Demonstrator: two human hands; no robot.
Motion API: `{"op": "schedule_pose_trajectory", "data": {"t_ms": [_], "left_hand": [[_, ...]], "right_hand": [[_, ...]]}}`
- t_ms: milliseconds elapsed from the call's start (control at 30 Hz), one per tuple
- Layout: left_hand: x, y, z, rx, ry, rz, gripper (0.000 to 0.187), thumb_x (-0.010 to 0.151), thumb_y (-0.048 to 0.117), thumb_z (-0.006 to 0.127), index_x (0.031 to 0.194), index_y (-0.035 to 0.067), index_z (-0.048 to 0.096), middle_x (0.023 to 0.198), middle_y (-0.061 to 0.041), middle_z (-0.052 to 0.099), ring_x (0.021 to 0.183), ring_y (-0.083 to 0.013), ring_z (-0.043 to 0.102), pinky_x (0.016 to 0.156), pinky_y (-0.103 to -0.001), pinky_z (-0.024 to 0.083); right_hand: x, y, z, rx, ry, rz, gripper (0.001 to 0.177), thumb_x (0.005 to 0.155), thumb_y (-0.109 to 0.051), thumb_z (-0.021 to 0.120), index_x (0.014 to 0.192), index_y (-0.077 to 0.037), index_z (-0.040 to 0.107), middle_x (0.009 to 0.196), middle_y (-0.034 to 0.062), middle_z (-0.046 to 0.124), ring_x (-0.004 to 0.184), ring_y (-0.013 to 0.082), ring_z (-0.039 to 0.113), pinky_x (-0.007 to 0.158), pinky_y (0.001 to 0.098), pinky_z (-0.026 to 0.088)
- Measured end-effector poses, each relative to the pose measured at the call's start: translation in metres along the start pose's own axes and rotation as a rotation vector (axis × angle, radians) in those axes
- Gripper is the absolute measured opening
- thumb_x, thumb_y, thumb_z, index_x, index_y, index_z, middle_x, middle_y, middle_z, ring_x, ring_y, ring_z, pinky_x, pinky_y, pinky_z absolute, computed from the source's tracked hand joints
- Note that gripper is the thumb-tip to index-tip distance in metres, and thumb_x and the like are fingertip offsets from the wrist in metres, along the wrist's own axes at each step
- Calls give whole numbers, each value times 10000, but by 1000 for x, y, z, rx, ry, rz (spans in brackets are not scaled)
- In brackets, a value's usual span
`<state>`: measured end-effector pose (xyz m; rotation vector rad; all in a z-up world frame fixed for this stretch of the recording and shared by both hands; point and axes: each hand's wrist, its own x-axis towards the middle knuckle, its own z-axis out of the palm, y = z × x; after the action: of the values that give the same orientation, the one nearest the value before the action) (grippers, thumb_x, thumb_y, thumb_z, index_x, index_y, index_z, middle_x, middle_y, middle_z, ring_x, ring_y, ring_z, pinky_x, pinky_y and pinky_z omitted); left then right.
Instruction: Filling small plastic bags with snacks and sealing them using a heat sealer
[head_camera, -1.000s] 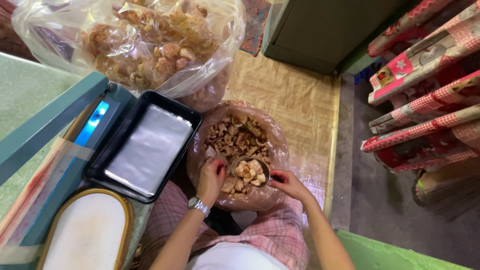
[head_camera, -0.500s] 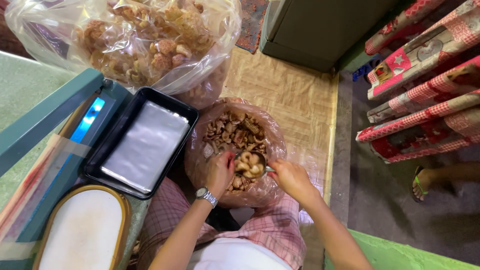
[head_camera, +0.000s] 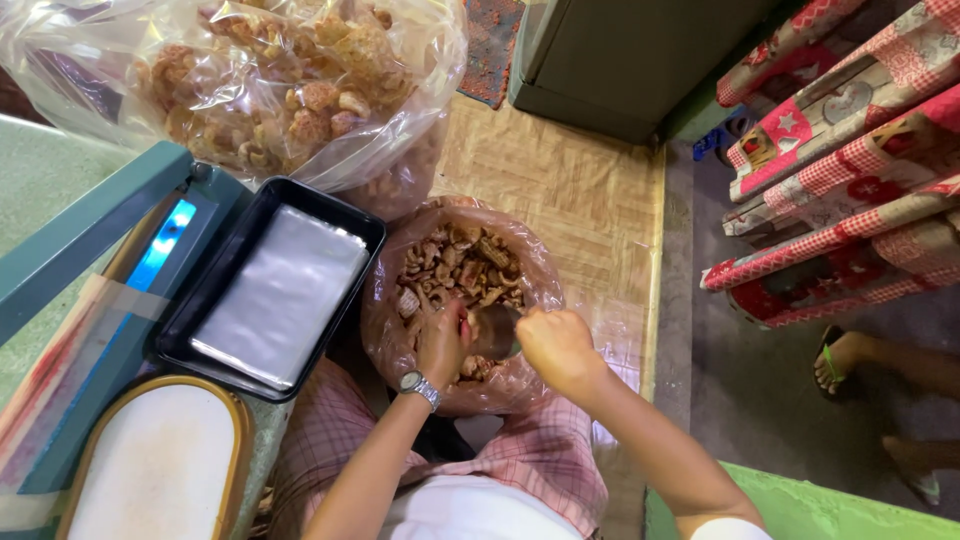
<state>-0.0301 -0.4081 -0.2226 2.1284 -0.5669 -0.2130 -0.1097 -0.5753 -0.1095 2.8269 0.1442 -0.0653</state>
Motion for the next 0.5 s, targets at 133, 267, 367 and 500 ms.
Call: {"op": "schedule_pose_trajectory", "data": {"t_ms": [133,267,367,500], "left_hand": [[4,-27,4,40,9,-53,99,808,87,627,902,90,597,761,-152,673,779,-362,681,676,-442,543],[-2,-30,-26,-212,24,-190,70,817,109,608,887,114,611,732,-123,689,753,-296,686,636,-385,526],[-1,-73,-1,-308,70,-189,50,801,78,628,848,89,615,649,-97,640,662,-242,638,597,-339,503],[-2,-64,-17,-369,104,-187,66,779,67,645,834,104,637,607,-60,608,612,-198,601,568,-315,492]], "right_hand": [[-6,20,-15,165,-160,117,78,792,-212,617,750,-196,681,719,29,689,703,254,708,620,390,535],[-13,35,-11,370,-390,382,191,872,-258,611,959,-113,699,862,135,711,888,357,707,771,485,551],[-17,-5,63,652,-588,565,223,870,-221,534,1010,-116,673,976,151,721,1012,380,683,848,518,535],[-13,-60,152,828,-495,549,283,862,-137,604,1101,12,573,1075,260,645,1110,457,609,953,560,482]]}}
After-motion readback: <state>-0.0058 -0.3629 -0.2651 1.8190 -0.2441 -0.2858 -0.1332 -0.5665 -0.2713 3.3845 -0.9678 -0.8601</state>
